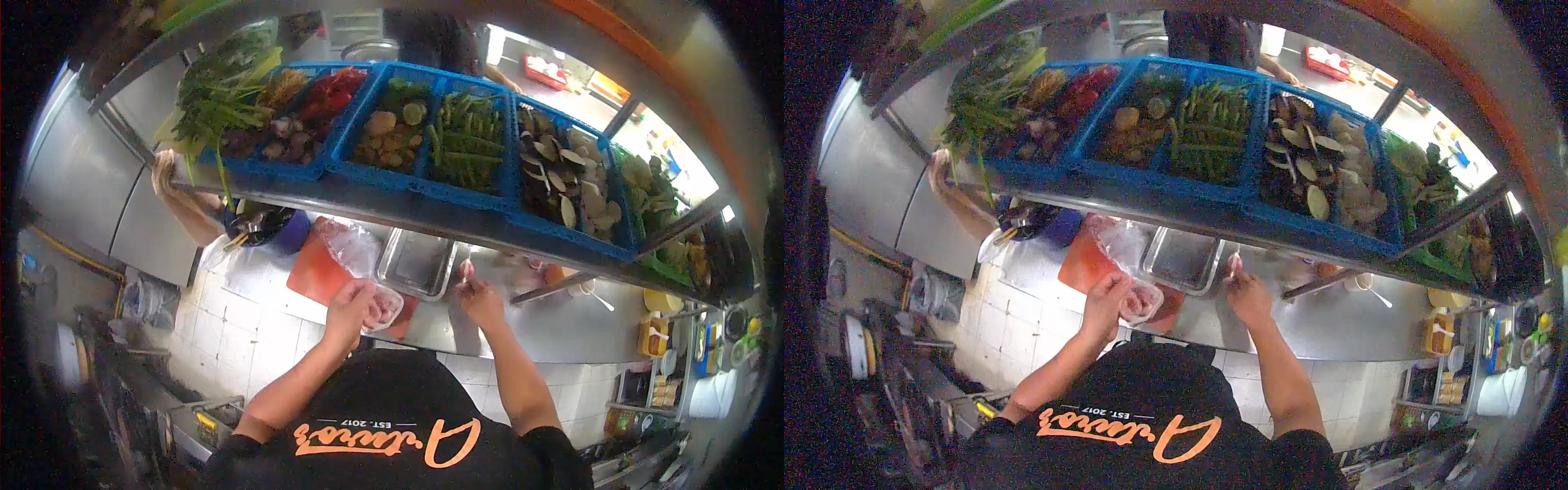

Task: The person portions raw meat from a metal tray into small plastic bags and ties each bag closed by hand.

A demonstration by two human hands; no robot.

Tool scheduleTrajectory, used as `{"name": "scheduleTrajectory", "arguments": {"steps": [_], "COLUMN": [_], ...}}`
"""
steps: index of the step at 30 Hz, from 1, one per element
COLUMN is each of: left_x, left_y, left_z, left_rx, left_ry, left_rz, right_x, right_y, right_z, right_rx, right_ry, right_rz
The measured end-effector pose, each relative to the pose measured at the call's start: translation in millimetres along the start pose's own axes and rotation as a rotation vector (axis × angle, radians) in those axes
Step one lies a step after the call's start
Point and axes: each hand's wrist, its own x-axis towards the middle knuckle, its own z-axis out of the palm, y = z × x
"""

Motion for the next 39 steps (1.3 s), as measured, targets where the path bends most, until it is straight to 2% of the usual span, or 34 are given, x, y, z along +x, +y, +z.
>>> {"name": "scheduleTrajectory", "arguments": {"steps": [2, 4, 6, 8, 10, 12, 15, 18, 20, 22, 25, 26, 27, 28, 29, 31, 33, 34, 36, 38, 39], "left_x": [4, 12, 11, 14, 19, 16, 15, 16, 13, 12, 12, 9, 6, 6, 5, 2, 4, 6, 10, 8, 6], "left_y": [2, -16, -12, -12, -13, -12, -10, -14, -15, -21, -17, -8, -4, -5, -6, -9, -17, -17, -14, -14, -11], "left_z": [3, -7, 4, 3, -1, 2, -1, -8, -4, -14, -25, -21, -19, -22, -24, -27, -28, -28, -29, -24, -19], "left_rx": [-0.02, -0.063, -0.076, -0.023, -0.01, -0.075, -0.093, -0.049, -0.01, -0.108, -0.144, -0.15, -0.164, -0.133, -0.124, -0.098, -0.063, -0.043, -0.01, -0.086, -0.082], "left_ry": [0.02, 0.054, 0.11, 0.069, -0.001, 0.044, 0.054, 0.083, 0.151, 0.112, 0.114, 0.131, 0.15, 0.172, 0.17, 0.161, 0.157, 0.157, 0.15, 0.191, 0.217], "left_rz": [-0.058, -0.125, -0.175, -0.174, -0.168, -0.158, -0.107, -0.085, -0.076, -0.094, -0.064, -0.057, -0.053, -0.045, -0.046, -0.049, -0.031, -0.021, -0.016, -0.023, -0.04], "right_x": [5, 8, 9, 11, 11, 20, 22, 17, 24, 33, 74, 87, 108, 118, 127, 139, 119, 111, 92, 78, 72], "right_y": [-1, -21, -66, -103, -136, -173, -185, -199, -196, -200, -167, -117, -77, -47, -16, 61, 113, 115, 111, 99, 85], "right_z": [-19, -53, -91, -108, -84, -99, -62, -58, -36, -52, -34, -12, 2, -9, -21, 6, 46, 52, 51, 42, 32], "right_rx": [0.22, 0.706, 1.447, 1.33, 1.187, 0.996, 0.452, 0.289, 0.228, 0.101, 0.223, -0.018, 0.73, 1.378, 2.06, 1.274, 0.98, 0.792, 0.367, 0.166, 0.208], "right_ry": [0.122, 0.072, -0.156, -0.273, -0.147, -0.303, -0.033, -0.219, -0.247, -0.311, -0.543, -0.018, 0.069, 0.02, 0.199, 0.357, 0.474, 0.455, 0.309, 0.069, -0.051], "right_rz": [0.034, 0.22, 0.561, 0.436, 0.205, 0.15, -0.367, -0.377, -0.495, -0.619, -0.59, -0.805, -0.477, -0.161, 0.145, -0.06, 0.035, 0.127, 0.336, 0.445, 0.442]}}
